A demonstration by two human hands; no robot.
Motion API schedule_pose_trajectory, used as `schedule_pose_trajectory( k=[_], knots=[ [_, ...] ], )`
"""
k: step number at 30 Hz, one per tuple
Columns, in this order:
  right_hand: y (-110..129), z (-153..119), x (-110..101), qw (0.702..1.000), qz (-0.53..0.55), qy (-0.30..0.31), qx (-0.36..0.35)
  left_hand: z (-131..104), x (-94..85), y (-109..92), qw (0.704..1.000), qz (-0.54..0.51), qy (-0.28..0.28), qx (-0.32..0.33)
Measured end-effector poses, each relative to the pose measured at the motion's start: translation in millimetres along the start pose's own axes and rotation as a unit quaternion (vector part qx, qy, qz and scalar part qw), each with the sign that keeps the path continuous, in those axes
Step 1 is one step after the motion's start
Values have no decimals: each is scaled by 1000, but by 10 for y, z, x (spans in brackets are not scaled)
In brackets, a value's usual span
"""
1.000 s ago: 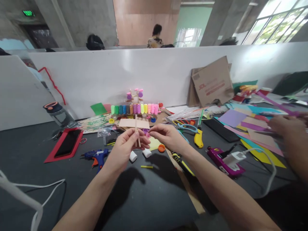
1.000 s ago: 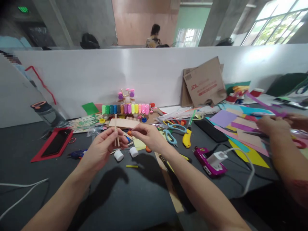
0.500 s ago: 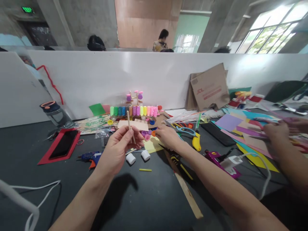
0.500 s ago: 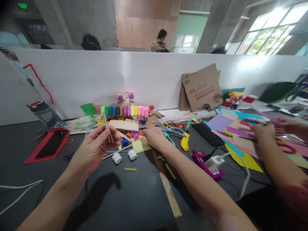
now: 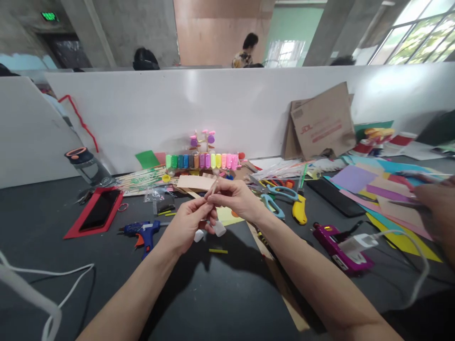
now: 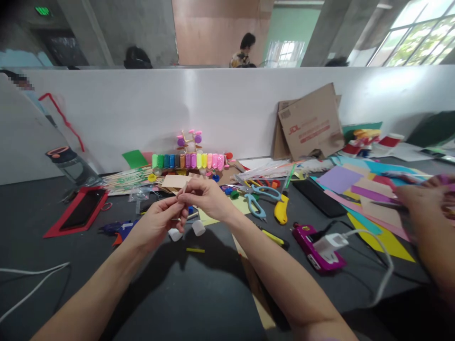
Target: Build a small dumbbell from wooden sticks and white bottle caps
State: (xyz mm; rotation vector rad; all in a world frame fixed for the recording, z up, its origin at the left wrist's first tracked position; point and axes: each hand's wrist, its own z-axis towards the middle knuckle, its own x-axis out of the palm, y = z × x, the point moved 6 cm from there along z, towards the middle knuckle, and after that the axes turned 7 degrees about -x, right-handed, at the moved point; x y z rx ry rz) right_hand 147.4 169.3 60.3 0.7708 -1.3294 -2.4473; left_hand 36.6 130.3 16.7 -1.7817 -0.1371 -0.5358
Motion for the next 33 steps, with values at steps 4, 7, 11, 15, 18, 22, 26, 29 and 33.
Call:
schedule_pose_trajectory(
  k=[4, 7, 11, 15, 18, 22, 26, 29, 33],
  knots=[
    [-211, 31, -28, 999, 25, -22, 14, 104, -80, 65, 999, -27, -27, 7],
    [-271, 35, -34, 999, 36, -14, 32, 127, -118, 73, 998, -37, -48, 18],
    [-274, 21, -47, 997, 41, -10, 58, 115, -117, 44, 998, -33, -57, 24],
    [-269, 3, -87, 996, 33, -10, 81, 108, -99, 27, 999, -17, -42, 4],
    [-241, 0, -137, 996, 30, -23, 83, 104, -114, 25, 999, 17, -25, -16],
    [-212, 2, -168, 995, 36, -36, 87, 97, -144, 30, 995, 89, 2, -44],
    [-236, 4, -143, 992, 60, -33, 102, 106, -170, 31, 990, 135, 6, -51],
    [-272, 0, -115, 988, 87, -20, 124, 109, -162, 45, 988, 142, 11, -58],
    [-279, -9, -106, 983, 117, -13, 141, 73, -131, 33, 987, 140, 20, -70]
  ],
)
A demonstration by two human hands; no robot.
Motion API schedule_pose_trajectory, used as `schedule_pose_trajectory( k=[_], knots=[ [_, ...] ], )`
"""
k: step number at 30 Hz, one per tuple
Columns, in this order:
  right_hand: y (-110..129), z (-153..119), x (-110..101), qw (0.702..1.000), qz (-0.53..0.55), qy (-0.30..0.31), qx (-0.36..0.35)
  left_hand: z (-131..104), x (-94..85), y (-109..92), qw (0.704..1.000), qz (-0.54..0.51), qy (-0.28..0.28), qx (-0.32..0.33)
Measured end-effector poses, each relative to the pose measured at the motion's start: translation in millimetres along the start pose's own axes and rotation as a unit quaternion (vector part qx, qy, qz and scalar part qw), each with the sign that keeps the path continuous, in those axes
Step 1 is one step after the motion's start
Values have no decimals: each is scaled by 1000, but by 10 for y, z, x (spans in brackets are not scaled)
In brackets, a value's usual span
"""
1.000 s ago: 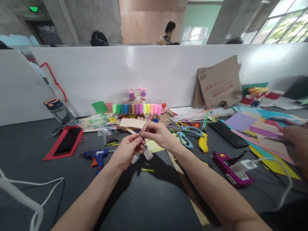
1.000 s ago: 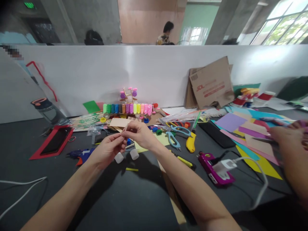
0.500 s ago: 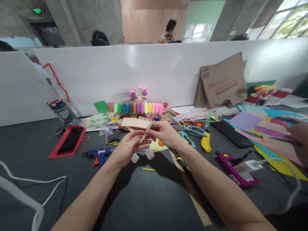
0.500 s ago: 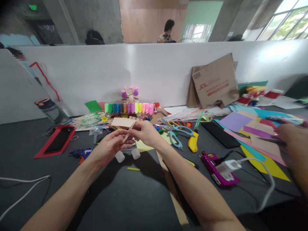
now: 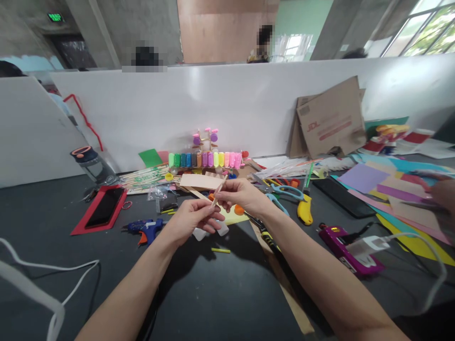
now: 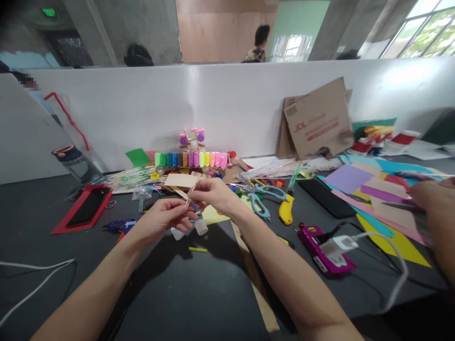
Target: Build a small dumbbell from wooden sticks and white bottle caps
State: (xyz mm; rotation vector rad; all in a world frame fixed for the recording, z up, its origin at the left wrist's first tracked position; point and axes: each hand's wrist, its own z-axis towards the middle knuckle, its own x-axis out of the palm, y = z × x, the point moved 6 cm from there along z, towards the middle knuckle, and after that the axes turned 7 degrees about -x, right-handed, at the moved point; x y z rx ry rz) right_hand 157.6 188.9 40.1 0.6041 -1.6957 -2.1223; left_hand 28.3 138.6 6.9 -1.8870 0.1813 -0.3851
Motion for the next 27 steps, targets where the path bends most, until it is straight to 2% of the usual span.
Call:
schedule_pose_trajectory(
  k=[6, 13, 17, 23, 27],
  knots=[
    [11, -14, -51, 1000, 10, -23, -2, -78, -16, -79, 999, 36, 21, 2],
    [-30, -4, -73, 999, 21, -25, 6, -21, -62, -64, 996, 85, -22, 31],
    [-18, -10, -78, 1000, 18, -24, 9, -12, -63, -65, 995, 87, -27, 43],
    [29, -25, -61, 1000, 6, -14, 9, -46, -55, -65, 998, 68, 5, 17],
    [29, -24, -47, 1000, 1, -7, 13, -54, -61, -57, 998, 66, 7, -1]
  ],
)
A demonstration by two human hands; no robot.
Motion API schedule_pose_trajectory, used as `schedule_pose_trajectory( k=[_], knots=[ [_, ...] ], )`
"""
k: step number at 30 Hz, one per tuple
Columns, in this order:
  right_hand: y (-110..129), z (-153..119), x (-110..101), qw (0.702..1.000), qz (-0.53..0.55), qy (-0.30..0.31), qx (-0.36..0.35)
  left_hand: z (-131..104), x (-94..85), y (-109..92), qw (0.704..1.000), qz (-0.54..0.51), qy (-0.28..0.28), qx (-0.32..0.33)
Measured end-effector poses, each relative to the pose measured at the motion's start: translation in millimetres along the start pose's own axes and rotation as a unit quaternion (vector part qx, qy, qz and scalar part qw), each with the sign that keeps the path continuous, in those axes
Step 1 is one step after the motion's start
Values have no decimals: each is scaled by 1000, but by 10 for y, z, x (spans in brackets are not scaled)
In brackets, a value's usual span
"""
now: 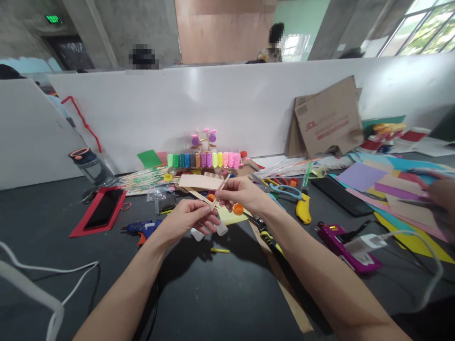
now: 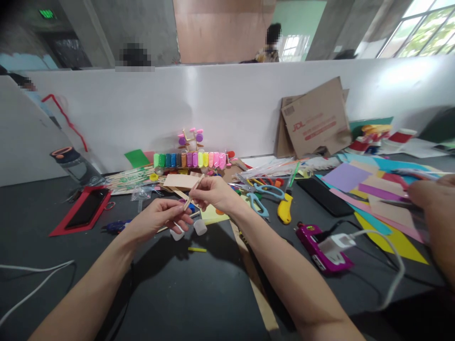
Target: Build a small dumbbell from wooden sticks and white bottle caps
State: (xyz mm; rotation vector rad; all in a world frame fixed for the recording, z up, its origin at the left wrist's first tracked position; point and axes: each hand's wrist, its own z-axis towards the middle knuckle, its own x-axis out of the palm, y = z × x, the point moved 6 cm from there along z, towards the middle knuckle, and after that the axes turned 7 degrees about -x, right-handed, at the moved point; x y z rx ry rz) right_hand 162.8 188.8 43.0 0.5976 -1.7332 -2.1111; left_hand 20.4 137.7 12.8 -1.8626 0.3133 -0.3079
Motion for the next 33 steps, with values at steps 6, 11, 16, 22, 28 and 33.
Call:
schedule_pose_trajectory(
  k=[6, 11, 16, 22, 28, 33],
  knots=[
    [-48, 17, 7, 1000, -11, 3, 3, 17, 0, 1, 1000, 17, -11, 8],
    [-58, 20, 51, 1000, -21, 14, 2, 53, 22, 19, 999, 8, -39, 24],
    [-60, 22, 84, 1000, -24, 17, 0, 90, 34, 73, 998, -12, -50, 23],
    [-73, 19, 63, 1000, -6, 18, 8, 91, 26, 81, 999, -22, -46, 20],
    [-75, 11, 51, 999, 12, 29, 17, 88, 22, 87, 999, -17, -43, 11],
    [-70, 17, 82, 1000, -7, 21, -3, 76, 16, 79, 999, 5, -49, 12]
  ],
)
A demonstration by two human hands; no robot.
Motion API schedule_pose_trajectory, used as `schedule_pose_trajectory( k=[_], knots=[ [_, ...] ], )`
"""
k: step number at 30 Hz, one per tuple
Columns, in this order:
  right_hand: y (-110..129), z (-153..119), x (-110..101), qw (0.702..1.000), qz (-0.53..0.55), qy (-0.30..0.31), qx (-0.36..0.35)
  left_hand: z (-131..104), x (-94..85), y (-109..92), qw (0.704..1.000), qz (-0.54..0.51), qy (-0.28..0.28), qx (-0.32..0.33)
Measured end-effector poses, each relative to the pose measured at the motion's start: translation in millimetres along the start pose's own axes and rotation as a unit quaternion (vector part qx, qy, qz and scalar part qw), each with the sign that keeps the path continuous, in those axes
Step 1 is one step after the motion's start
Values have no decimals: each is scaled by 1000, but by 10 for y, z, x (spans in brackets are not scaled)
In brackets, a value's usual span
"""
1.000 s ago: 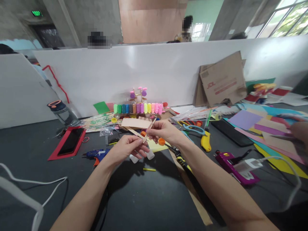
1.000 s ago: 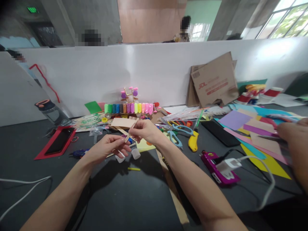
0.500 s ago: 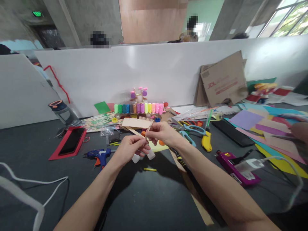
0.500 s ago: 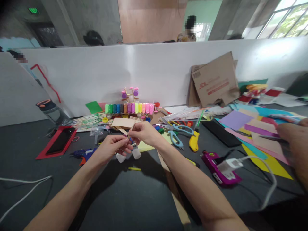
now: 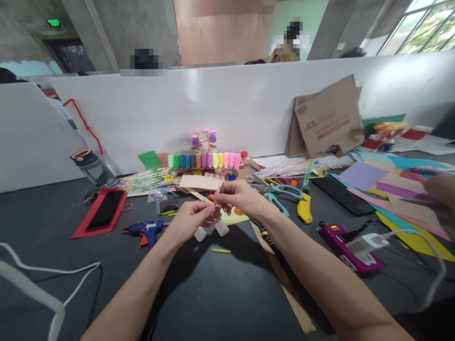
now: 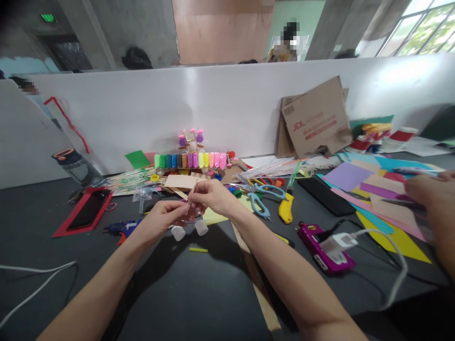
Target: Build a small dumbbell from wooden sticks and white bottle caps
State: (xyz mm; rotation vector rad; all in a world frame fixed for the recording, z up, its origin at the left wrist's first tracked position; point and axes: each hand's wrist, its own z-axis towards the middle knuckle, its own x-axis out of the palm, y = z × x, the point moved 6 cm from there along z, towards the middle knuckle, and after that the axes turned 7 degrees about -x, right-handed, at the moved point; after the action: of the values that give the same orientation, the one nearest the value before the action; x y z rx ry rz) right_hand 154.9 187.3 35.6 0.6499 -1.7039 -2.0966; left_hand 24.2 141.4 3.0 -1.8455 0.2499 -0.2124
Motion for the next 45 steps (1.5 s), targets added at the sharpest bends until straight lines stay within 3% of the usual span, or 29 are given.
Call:
schedule_pose_trajectory(
  k=[13, 19, 22, 25, 29, 33, 45],
  knots=[
    [-20, 8, 34, 998, -62, 12, 3, 68, 42, 17, 998, -19, 3, 53],
    [56, -1, 0, 985, -171, 7, 11, 111, 28, 75, 996, -46, -20, 74],
    [172, -114, -175, 961, -275, -15, 19, 109, -5, 70, 995, -50, -37, 77],
    [177, -431, -411, 908, -415, -36, 43, 91, -32, 31, 994, -53, -51, 82],
    [-121, -1091, -647, 826, -549, -11, 124, 40, -47, -52, 993, -51, -62, 92],
    [-379, -1565, -753, 789, -594, 26, 155, -33, -32, -131, 993, -35, -61, 99],
    [-509, -1595, -711, 746, -660, 22, 88, -143, -9, -229, 992, -4, -52, 113]
  ],
)
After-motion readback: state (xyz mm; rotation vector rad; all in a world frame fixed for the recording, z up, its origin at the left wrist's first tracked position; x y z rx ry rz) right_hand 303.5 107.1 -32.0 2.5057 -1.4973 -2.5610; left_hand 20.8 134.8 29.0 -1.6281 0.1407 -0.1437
